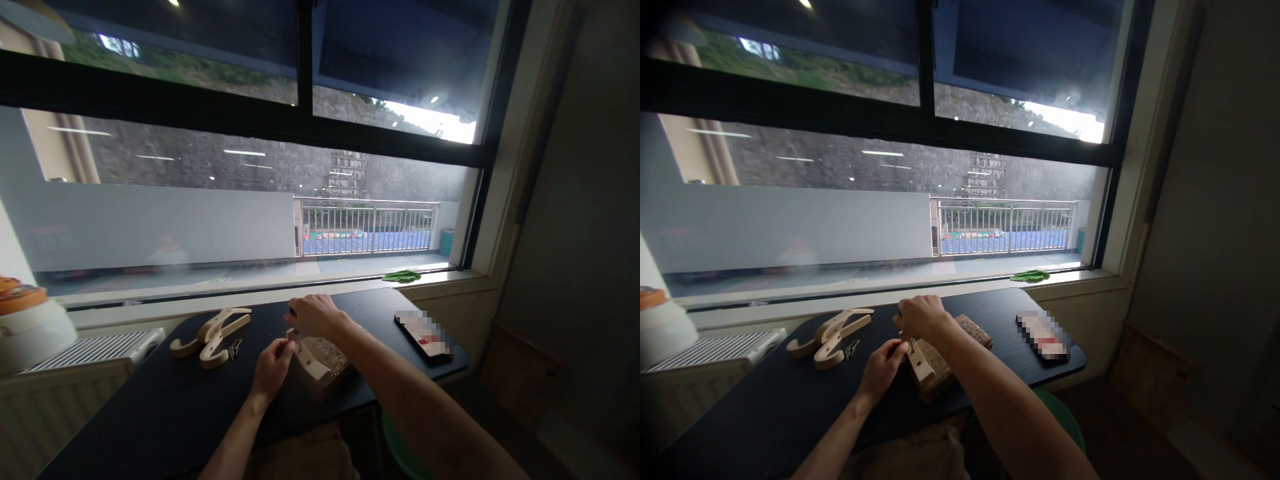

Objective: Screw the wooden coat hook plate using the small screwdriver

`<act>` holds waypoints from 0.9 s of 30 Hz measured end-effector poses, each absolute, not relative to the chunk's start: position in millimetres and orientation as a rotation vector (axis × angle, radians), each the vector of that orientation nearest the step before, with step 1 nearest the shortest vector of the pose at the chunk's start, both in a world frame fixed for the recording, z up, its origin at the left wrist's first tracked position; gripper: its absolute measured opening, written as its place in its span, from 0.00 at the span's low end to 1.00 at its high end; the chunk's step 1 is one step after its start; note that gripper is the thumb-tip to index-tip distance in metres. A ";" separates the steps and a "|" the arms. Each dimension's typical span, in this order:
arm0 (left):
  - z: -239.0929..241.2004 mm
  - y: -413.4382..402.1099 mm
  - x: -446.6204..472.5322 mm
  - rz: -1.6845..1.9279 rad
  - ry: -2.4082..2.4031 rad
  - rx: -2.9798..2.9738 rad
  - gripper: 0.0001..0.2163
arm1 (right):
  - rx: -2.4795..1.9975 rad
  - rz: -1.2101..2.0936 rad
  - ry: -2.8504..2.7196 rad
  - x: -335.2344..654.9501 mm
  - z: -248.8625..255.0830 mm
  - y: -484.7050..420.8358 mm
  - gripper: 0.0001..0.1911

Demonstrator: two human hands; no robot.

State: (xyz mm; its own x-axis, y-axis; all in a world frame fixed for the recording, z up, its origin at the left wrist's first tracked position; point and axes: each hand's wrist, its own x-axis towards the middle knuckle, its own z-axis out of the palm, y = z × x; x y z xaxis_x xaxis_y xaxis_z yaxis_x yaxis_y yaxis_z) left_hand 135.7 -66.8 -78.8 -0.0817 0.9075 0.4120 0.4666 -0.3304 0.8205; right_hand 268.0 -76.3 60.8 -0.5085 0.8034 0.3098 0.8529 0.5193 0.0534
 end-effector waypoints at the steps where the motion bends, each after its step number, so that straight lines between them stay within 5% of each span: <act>1: -78.6 -67.0 135.9 1.397 1.484 1.775 0.12 | -1.396 -0.296 -2.520 266.6 61.1 -76.8 0.18; 27: -81.9 -65.1 135.2 1.397 1.505 1.781 0.12 | -1.385 -0.292 -2.501 268.4 49.5 -75.4 0.13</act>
State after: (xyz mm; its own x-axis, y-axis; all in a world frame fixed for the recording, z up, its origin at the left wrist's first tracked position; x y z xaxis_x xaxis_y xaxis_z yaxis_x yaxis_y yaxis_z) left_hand 135.2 -65.1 -81.9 -0.0911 0.9046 0.4163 0.4819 -0.3258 0.8134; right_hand 268.4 -75.4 49.5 -0.5080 0.7969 0.3269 0.8508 0.5235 0.0459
